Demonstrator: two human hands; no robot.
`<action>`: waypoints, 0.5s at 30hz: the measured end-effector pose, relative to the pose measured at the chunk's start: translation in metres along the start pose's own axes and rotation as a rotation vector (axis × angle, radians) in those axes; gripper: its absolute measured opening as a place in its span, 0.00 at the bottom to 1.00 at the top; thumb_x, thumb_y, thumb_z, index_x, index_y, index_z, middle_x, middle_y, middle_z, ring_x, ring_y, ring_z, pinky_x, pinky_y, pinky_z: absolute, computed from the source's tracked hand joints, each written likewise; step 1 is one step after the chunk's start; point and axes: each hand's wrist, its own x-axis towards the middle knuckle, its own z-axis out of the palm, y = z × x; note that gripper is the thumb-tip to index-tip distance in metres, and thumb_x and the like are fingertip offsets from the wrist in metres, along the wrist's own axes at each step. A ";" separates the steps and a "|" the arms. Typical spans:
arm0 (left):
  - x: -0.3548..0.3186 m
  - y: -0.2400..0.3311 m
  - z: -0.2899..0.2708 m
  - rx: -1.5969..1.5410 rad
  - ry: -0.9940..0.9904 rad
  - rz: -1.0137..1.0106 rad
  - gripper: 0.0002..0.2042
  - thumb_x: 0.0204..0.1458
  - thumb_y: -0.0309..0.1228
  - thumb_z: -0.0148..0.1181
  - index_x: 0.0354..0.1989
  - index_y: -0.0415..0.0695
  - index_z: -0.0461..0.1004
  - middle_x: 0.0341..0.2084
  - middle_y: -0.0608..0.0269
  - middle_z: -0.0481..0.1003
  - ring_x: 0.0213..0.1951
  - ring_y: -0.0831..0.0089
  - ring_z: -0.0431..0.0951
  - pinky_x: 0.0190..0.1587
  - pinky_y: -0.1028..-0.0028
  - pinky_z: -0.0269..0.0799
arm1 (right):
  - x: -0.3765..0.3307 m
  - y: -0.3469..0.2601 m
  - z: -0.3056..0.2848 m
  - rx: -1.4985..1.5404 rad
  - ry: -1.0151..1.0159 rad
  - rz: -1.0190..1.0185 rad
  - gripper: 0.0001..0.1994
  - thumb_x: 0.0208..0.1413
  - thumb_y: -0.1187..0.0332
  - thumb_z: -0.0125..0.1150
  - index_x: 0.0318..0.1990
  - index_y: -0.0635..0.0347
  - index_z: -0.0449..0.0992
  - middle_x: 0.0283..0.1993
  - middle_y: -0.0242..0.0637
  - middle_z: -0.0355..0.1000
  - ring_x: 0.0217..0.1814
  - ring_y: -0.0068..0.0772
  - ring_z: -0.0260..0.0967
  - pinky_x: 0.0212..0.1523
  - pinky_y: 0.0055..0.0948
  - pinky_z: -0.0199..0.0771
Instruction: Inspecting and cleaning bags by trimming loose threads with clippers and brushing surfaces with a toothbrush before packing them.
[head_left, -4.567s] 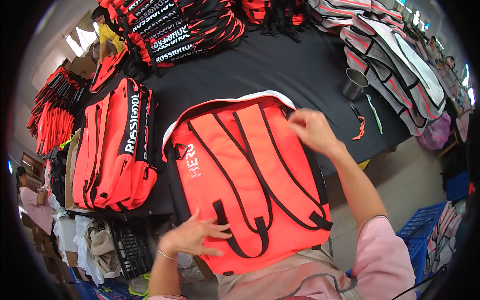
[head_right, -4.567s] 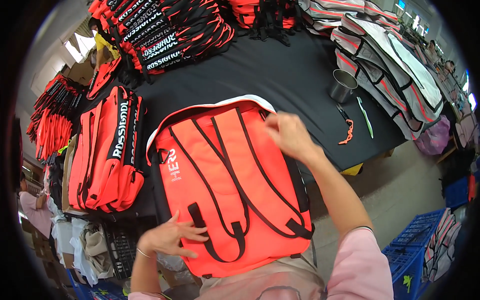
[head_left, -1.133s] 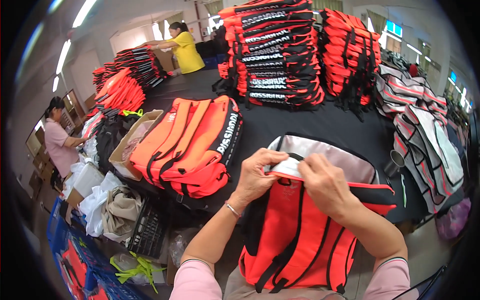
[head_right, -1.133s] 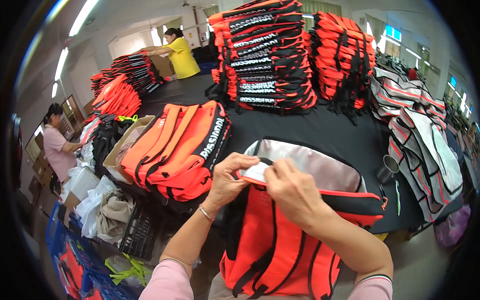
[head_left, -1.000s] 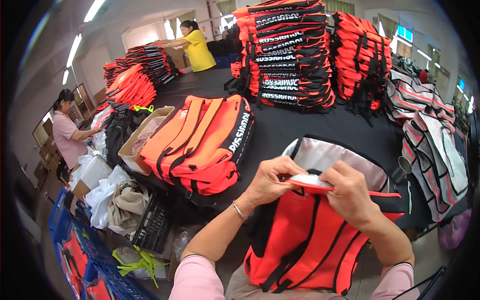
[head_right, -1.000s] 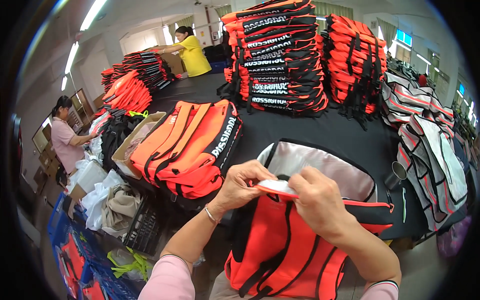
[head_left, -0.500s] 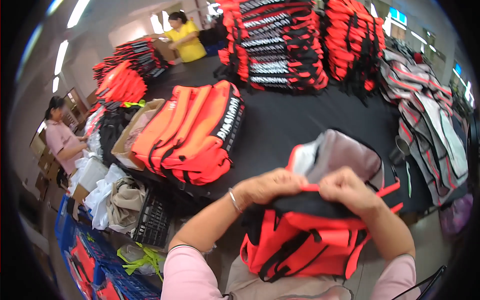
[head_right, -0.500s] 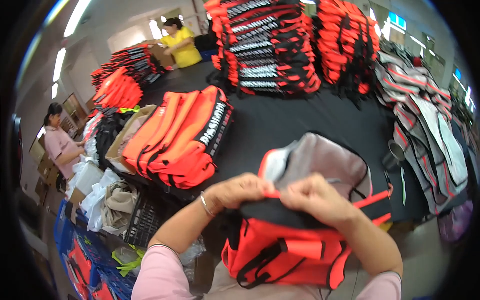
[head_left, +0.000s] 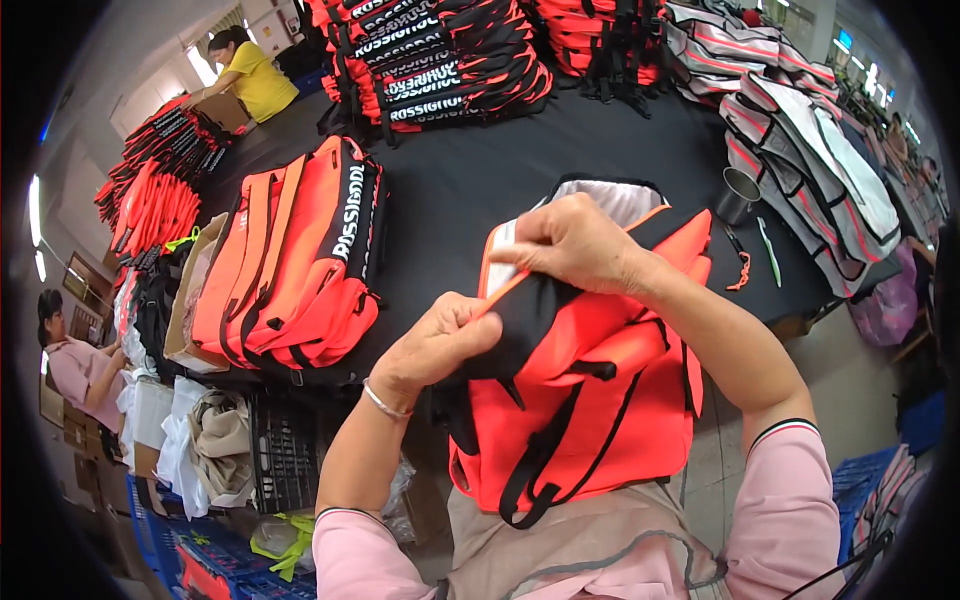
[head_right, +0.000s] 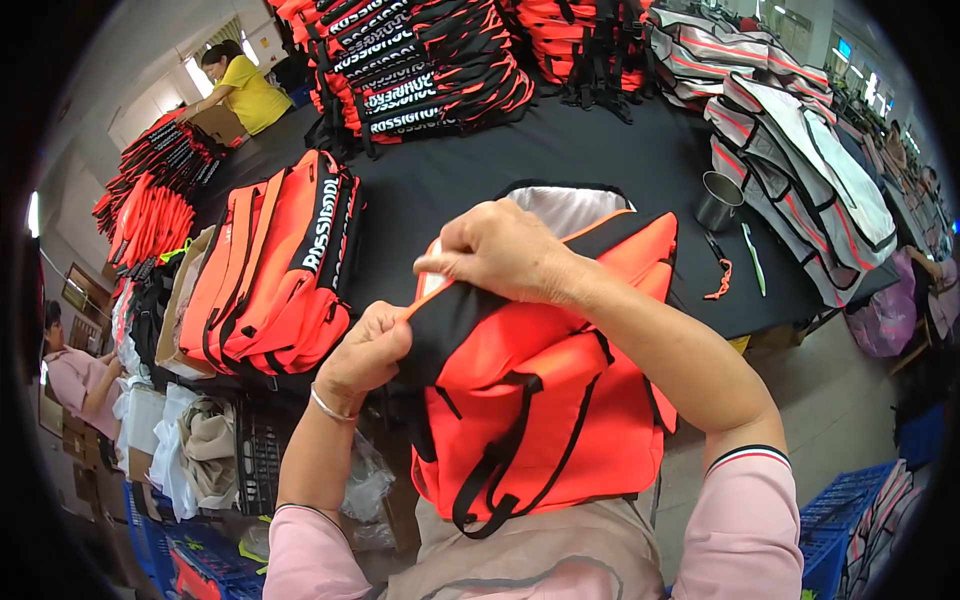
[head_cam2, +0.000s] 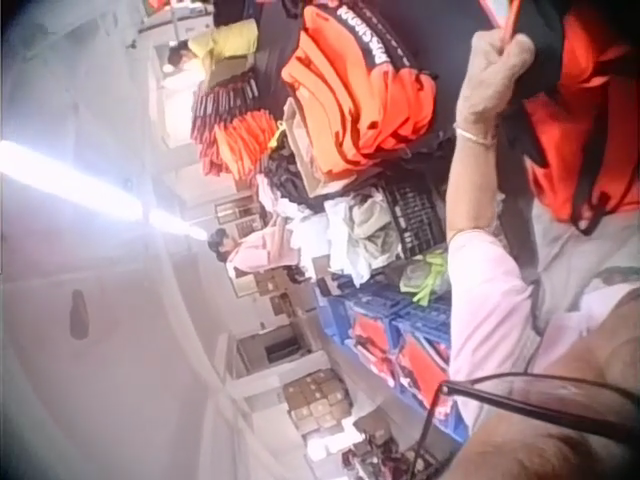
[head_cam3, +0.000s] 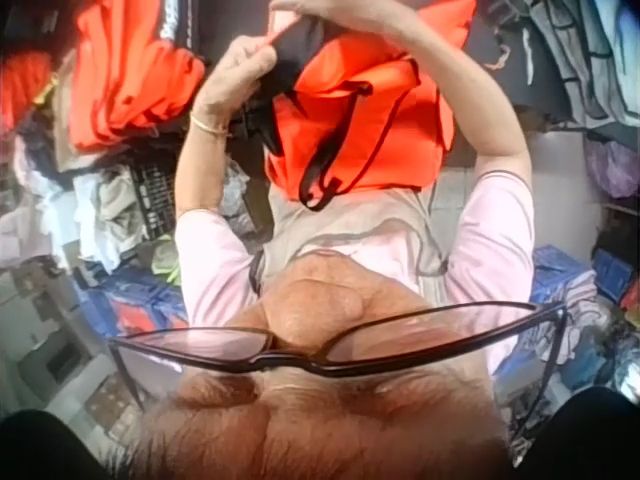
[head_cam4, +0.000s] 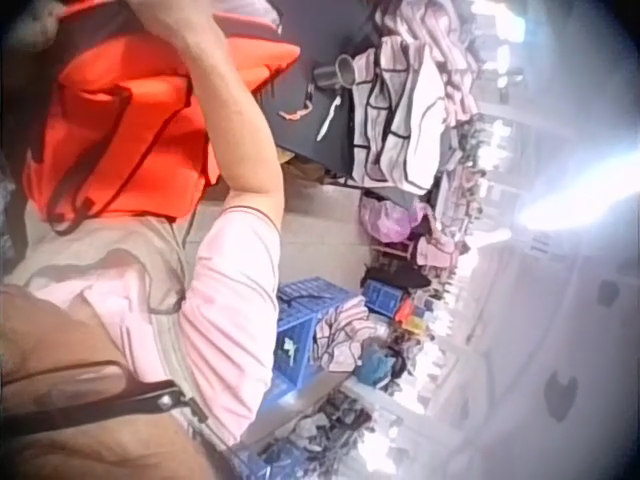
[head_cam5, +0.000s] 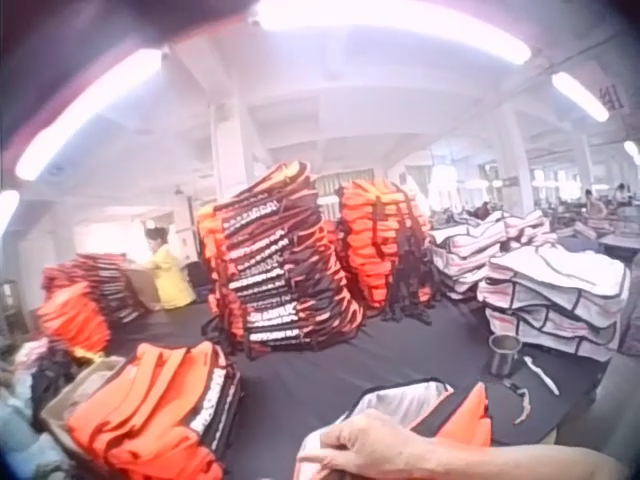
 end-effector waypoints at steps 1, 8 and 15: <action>0.002 0.011 0.011 0.195 0.073 0.028 0.19 0.49 0.36 0.69 0.44 0.35 0.77 0.34 0.69 0.78 0.39 0.82 0.76 0.46 0.78 0.72 | -0.003 0.000 -0.001 0.024 0.105 0.031 0.15 0.55 0.61 0.67 0.27 0.65 0.74 0.16 0.35 0.60 0.19 0.23 0.55 0.22 0.29 0.58; 0.007 -0.007 0.012 0.959 0.524 0.469 0.28 0.38 0.34 0.78 0.49 0.40 0.74 0.41 0.57 0.76 0.43 0.65 0.77 0.50 0.70 0.72 | -0.030 0.000 -0.010 -0.421 0.131 -0.355 0.22 0.42 0.54 0.73 0.42 0.54 0.75 0.45 0.39 0.71 0.47 0.44 0.71 0.43 0.38 0.74; -0.011 -0.016 0.031 1.079 0.030 0.404 0.13 0.44 0.31 0.68 0.40 0.44 0.79 0.30 0.62 0.76 0.34 0.61 0.75 0.41 0.65 0.67 | -0.071 -0.033 -0.023 -0.279 -0.599 -0.214 0.14 0.59 0.59 0.55 0.34 0.63 0.71 0.24 0.48 0.72 0.26 0.52 0.74 0.27 0.47 0.73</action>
